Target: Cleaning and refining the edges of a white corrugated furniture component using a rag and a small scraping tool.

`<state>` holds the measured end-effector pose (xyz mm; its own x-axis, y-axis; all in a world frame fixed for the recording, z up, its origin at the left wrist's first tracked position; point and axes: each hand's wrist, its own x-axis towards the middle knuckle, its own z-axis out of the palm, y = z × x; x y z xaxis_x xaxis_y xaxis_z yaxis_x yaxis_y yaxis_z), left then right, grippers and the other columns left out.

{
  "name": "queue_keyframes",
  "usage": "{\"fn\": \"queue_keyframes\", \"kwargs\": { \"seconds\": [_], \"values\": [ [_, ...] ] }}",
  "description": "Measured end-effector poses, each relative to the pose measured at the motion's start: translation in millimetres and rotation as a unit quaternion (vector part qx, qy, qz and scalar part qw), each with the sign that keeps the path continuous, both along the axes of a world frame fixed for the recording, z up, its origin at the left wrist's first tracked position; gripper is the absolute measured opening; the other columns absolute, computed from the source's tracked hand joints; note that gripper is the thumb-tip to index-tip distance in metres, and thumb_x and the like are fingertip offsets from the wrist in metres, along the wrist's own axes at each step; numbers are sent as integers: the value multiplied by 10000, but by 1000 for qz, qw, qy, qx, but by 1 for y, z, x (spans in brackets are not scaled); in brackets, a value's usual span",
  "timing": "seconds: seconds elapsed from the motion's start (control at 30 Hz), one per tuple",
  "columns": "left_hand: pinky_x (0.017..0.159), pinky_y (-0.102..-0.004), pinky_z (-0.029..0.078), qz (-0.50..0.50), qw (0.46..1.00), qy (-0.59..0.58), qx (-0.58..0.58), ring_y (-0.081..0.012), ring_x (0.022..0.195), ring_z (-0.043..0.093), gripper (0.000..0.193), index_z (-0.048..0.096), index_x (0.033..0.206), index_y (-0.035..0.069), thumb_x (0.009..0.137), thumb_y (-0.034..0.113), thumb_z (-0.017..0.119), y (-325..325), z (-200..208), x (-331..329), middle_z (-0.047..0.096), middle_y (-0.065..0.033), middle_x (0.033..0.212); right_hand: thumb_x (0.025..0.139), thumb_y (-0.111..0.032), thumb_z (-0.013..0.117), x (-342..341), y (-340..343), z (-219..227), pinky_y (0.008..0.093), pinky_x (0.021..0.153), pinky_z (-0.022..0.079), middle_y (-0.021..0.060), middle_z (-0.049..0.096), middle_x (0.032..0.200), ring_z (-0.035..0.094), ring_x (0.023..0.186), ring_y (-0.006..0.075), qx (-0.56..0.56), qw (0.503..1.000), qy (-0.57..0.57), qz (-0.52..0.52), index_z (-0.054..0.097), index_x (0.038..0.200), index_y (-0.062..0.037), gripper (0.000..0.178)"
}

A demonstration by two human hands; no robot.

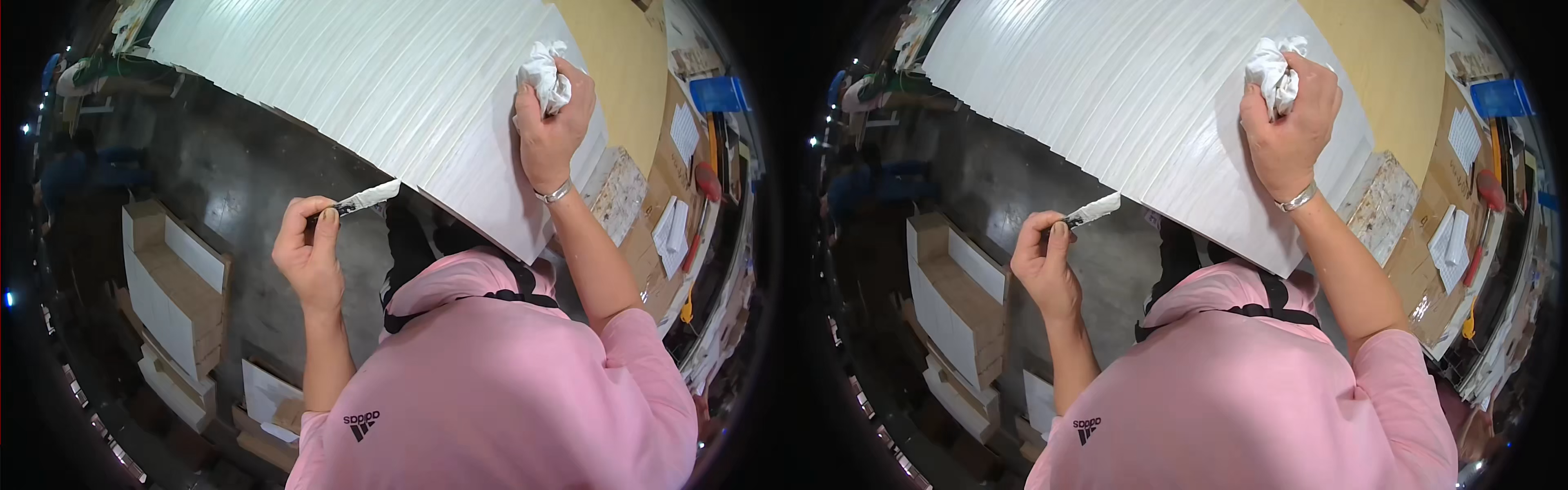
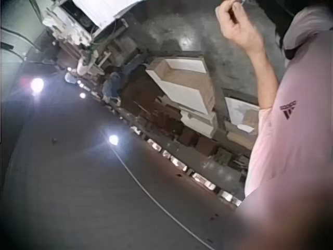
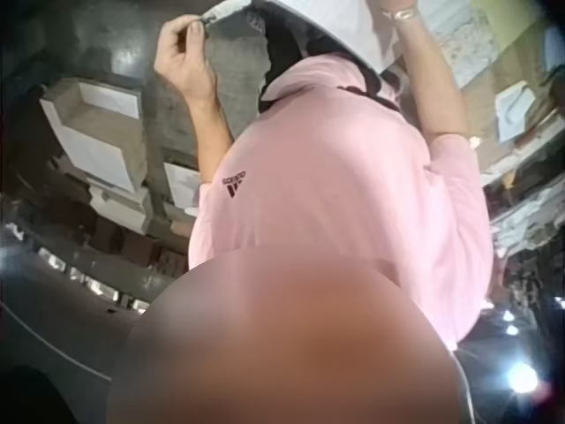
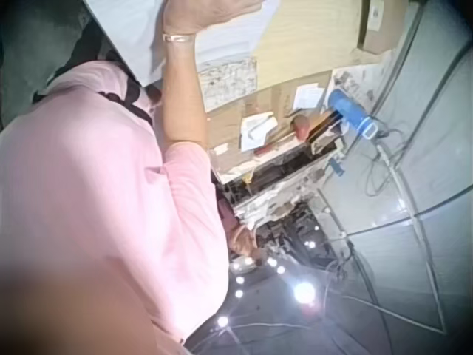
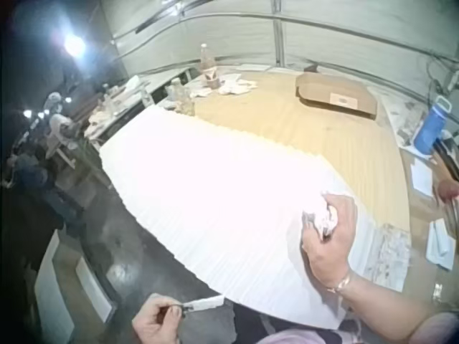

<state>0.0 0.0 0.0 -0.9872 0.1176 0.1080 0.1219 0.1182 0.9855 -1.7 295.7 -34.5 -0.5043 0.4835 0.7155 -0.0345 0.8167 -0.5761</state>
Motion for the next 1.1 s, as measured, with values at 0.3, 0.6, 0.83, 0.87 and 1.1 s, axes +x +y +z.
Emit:
{"fn": "queue_keyframes", "kwargs": {
  "seconds": [0.3,0.6,0.83,0.87,1.1],
  "values": [
    [678,-214,407,5,1000,14,-13,-89,750,514,96,637,955,-30,909,50,664,0,1,-2,564,-19,850,729,-119,715,-1,-2,1,390,860,410,101,577,1024,501,952,288,-4,1000,-5,-9,597,1119,-45,414],
    [673,-211,398,17,1000,12,-9,-87,748,510,91,637,954,-31,909,45,662,-2,1,-1,555,-19,847,726,-125,717,-1,0,-1,394,865,409,104,578,1033,502,958,288,2,1000,-11,-10,593,1132,-43,431],
    [668,-209,393,10,1000,8,-20,-89,743,508,86,637,949,-28,905,41,663,-2,3,-2,555,-20,841,726,-106,708,-1,-2,2,398,875,406,118,578,1037,507,950,296,-7,1000,-9,-4,596,1128,-34,423],
    [664,-208,392,13,1000,2,-24,-90,741,508,87,637,949,-27,903,40,665,-2,4,-2,554,-19,836,729,-102,706,0,-2,3,399,877,405,119,578,1038,507,950,298,-6,1000,-12,-3,596,1131,-32,422],
    [658,-206,396,39,999,22,-9,-87,738,517,79,636,941,-20,901,41,668,-5,1,-7,561,-12,825,742,-90,698,3,-1,1,398,895,401,129,569,1052,507,977,300,-17,1000,-24,0,580,1166,-28,444]
  ]
}}
